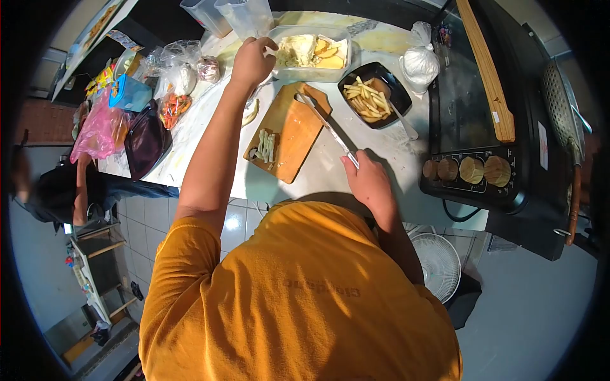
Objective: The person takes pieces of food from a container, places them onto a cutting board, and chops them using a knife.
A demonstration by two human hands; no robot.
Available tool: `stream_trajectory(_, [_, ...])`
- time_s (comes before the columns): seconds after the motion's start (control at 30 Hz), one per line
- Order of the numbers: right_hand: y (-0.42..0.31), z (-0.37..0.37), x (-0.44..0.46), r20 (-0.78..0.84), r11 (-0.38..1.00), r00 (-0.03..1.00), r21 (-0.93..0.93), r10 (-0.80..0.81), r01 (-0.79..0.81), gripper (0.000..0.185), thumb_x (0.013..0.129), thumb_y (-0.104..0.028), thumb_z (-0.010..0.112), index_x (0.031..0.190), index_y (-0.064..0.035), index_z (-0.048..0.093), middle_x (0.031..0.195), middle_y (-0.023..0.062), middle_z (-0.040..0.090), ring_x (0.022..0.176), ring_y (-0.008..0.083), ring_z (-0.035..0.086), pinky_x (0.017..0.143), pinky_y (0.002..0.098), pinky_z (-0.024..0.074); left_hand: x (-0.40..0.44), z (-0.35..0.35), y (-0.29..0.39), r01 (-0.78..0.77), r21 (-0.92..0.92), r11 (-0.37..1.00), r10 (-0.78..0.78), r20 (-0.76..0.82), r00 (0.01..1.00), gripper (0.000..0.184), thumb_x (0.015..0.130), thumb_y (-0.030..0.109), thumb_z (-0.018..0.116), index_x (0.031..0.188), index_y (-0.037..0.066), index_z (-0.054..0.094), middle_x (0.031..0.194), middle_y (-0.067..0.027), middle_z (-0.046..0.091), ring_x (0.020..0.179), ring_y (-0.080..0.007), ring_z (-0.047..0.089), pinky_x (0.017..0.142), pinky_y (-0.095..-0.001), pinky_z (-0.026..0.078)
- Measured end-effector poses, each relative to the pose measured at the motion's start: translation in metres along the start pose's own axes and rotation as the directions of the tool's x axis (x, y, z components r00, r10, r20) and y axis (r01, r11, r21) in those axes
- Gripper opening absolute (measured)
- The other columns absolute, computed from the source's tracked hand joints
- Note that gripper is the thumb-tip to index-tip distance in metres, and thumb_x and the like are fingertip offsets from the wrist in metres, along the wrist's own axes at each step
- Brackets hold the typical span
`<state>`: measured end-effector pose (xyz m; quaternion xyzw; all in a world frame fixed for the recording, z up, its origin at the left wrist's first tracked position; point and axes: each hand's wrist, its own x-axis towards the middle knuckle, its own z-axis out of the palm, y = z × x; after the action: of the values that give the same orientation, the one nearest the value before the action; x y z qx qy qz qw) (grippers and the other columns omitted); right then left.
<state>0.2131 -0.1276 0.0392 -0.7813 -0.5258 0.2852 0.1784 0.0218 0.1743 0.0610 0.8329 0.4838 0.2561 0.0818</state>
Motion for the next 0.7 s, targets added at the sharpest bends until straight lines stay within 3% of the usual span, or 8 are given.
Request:
stream_trajectory(0.1, [-0.001, -0.003, 0.000, -0.010, 1.000, 1.000, 0.006, -0.003, 0.003, 0.041, 0.099, -0.043, 0.052, 0.096, -0.0021, 0.058, 0.086, 0.0244, 0.068, 0.086, 0.0482, 0.062, 0.075, 0.0553, 0.0479, -0.003, -0.012, 0.009, 0.094, -0.073, 0.993, -0.086, 0.112, 0.990, 0.024, 0.083, 0.020, 0.074, 0.106, 0.012, 0.076, 0.089, -0.0095, 0.074, 0.082, -0.0219, 0.071, 0.078, -0.0327, 0.054])
stream_trajectory(0.17, [-0.003, -0.004, -0.001, -0.008, 1.000, 1.000, 0.011, -0.001, 0.001, 0.042, 0.099, -0.044, 0.052, 0.096, -0.0020, 0.058, 0.086, 0.0244, 0.068, 0.087, 0.0478, 0.063, 0.076, 0.0551, 0.0480, -0.009, -0.015, 0.013, 0.117, -0.119, 0.986, -0.107, 0.088, 0.990, 0.026, 0.082, 0.023, 0.076, 0.105, 0.011, 0.076, 0.088, -0.0085, 0.075, 0.080, -0.0200, 0.072, 0.077, -0.0310, 0.055])
stream_trajectory(0.27, [-0.001, -0.004, -0.002, -0.026, 1.000, 1.000, 0.026, 0.002, -0.001, 0.032, 0.094, -0.034, 0.059, 0.096, -0.0023, 0.057, 0.084, 0.0225, 0.068, 0.086, 0.0464, 0.063, 0.075, 0.0524, 0.0489, -0.022, -0.020, 0.019, 0.139, -0.208, 0.968, -0.134, 0.036, 0.990, 0.030, 0.081, 0.028, 0.079, 0.106, 0.010, 0.077, 0.087, -0.0082, 0.076, 0.078, -0.0173, 0.073, 0.074, -0.0285, 0.055])
stream_trajectory(0.33, [0.009, 0.000, -0.002, -0.002, 0.992, 0.996, 0.088, -0.088, 0.088, 0.020, 0.085, -0.017, 0.065, 0.096, -0.0018, 0.056, 0.080, 0.0195, 0.066, 0.082, 0.0454, 0.064, 0.073, 0.0492, 0.0497, -0.034, -0.024, 0.024, 0.138, -0.248, 0.959, -0.141, 0.007, 0.990, 0.032, 0.082, 0.030, 0.080, 0.106, 0.009, 0.077, 0.088, -0.0087, 0.076, 0.078, -0.0165, 0.074, 0.074, -0.0277, 0.055])
stream_trajectory(0.37, [0.007, -0.003, -0.002, -0.002, 0.992, 0.996, 0.088, -0.088, 0.088, 0.020, 0.085, -0.017, 0.065, 0.096, -0.0018, 0.056, 0.080, 0.0195, 0.066, 0.082, 0.0454, 0.064, 0.073, 0.0492, 0.0497, -0.040, -0.029, 0.031, 0.216, -0.271, 0.938, -0.217, 0.026, 0.976, 0.032, 0.083, 0.031, 0.079, 0.106, 0.009, 0.077, 0.088, -0.0092, 0.076, 0.079, -0.0155, 0.074, 0.074, -0.0270, 0.055])
stream_trajectory(0.43, [0.000, -0.010, -0.002, 0.136, 0.988, 0.991, 0.152, -0.012, -0.009, 0.023, 0.077, 0.002, 0.059, 0.098, -0.0027, 0.053, 0.088, 0.0183, 0.066, 0.089, 0.0438, 0.062, 0.082, 0.0508, 0.0476, -0.054, -0.035, 0.036, 0.295, -0.292, 0.910, -0.294, 0.047, 0.955, 0.031, 0.084, 0.031, 0.078, 0.106, 0.008, 0.077, 0.088, -0.0096, 0.076, 0.080, -0.0145, 0.073, 0.074, -0.0263, 0.055])
stream_trajectory(0.63, [0.006, -0.001, -0.002, 0.040, 0.984, 0.988, 0.101, -0.149, 0.144, 0.026, 0.075, 0.009, 0.054, 0.099, -0.0006, 0.052, 0.105, 0.0226, 0.057, 0.102, 0.0448, 0.055, 0.085, 0.0473, 0.0463, -0.091, -0.030, 0.025, 0.413, -0.348, 0.842, -0.400, 0.113, 0.910, 0.033, 0.091, 0.031, 0.073, 0.109, 0.003, 0.075, 0.090, -0.0086, 0.076, 0.078, -0.0115, 0.067, 0.075, -0.0268, 0.052])
stream_trajectory(0.7, [0.005, 0.001, -0.003, 0.016, 0.980, 0.985, 0.111, -0.170, 0.167, 0.026, 0.074, 0.010, 0.054, 0.099, 0.0003, 0.051, 0.106, 0.0229, 0.055, 0.103, 0.0451, 0.054, 0.086, 0.0472, 0.0458, -0.100, -0.024, 0.017, 0.386, -0.400, 0.831, -0.389, 0.078, 0.918, 0.033, 0.090, 0.031, 0.073, 0.106, 0.003, 0.075, 0.087, -0.0096, 0.075, 0.076, -0.0132, 0.068, 0.072, -0.0281, 0.053])
